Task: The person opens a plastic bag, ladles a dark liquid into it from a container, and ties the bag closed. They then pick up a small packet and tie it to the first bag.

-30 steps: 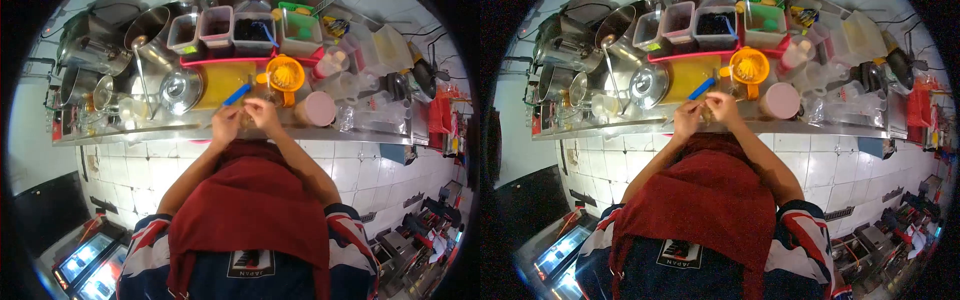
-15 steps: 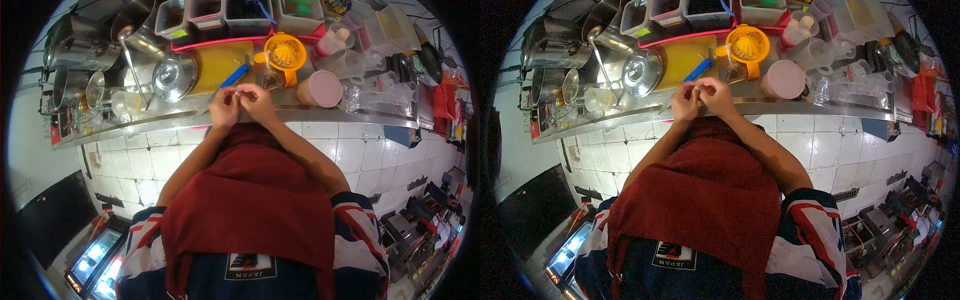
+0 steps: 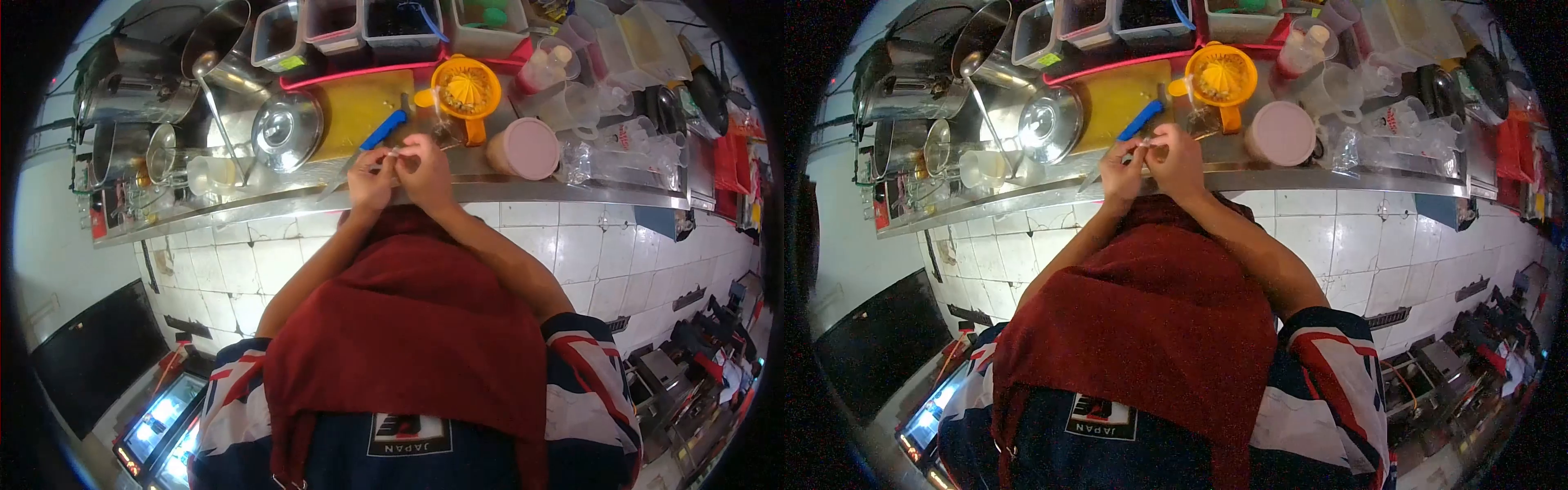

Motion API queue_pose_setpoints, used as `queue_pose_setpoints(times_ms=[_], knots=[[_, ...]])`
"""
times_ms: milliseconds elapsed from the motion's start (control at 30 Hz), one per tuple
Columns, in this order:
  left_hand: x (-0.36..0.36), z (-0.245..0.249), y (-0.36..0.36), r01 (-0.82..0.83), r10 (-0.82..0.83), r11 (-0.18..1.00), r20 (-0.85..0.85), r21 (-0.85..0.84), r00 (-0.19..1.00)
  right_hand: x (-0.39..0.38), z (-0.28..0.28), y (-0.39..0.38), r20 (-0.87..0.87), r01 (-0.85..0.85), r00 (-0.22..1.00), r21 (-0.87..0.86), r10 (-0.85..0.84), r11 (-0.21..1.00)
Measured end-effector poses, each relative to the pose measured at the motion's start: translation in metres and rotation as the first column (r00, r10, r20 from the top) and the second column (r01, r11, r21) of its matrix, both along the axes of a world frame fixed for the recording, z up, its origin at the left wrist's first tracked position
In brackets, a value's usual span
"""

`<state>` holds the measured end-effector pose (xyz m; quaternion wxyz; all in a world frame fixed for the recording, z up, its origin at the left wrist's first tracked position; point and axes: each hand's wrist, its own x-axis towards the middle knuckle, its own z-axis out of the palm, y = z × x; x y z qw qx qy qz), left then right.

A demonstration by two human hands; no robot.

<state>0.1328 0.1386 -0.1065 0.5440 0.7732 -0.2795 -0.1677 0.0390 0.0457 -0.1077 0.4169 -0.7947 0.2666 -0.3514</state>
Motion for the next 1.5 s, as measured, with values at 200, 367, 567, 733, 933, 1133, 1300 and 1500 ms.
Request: queue_pose_setpoints(times_ms=[200,367,567,733,933,1133,1300,1500], knots=[[-0.001,-0.012,0.006,0.096,-0.133,0.99,-0.428,-0.107,0.894,-0.009,0.005,0.004,-0.082,0.065,0.995,0.104,-0.057,0.992],[0.007,0.001,0.004,0.239,-0.257,0.966,-0.358,-0.095,0.898,-0.012,0.005,0.002,-0.07,0.076,0.995,-0.018,-0.077,0.997],[0.03,0.023,0.002,0.541,-0.533,0.841,-0.203,-0.019,0.821,-0.015,0.01,0.003,-0.068,0.047,0.997,0.029,-0.045,0.998],[0.038,0.009,0.002,0.582,-0.568,0.811,-0.317,-0.059,0.76,-0.016,0.006,0.001,-0.083,0.017,0.997,0.17,-0.003,0.985],[0.022,-0.002,-0.004,0.348,-0.33,0.937,-0.436,-0.041,0.837,-0.013,0.008,-0.013,-0.217,-0.013,0.976,-0.228,-0.038,0.974],[0.019,-0.006,-0.002,0.146,-0.211,0.977,-0.807,-0.156,0.551,-0.016,0.009,-0.02,-0.06,-0.129,0.991,-0.299,0.116,0.945],[0.019,0.015,0.0,0.163,-0.095,0.987,-0.828,-0.005,0.553,-0.014,0.005,-0.028,-0.059,-0.279,0.96,-0.31,0.275,0.909],[0.02,0.005,0.005,0.173,-0.05,0.982,-0.765,0.081,0.642,-0.008,0.004,-0.028,-0.145,-0.324,0.944,-0.256,0.296,0.911]])
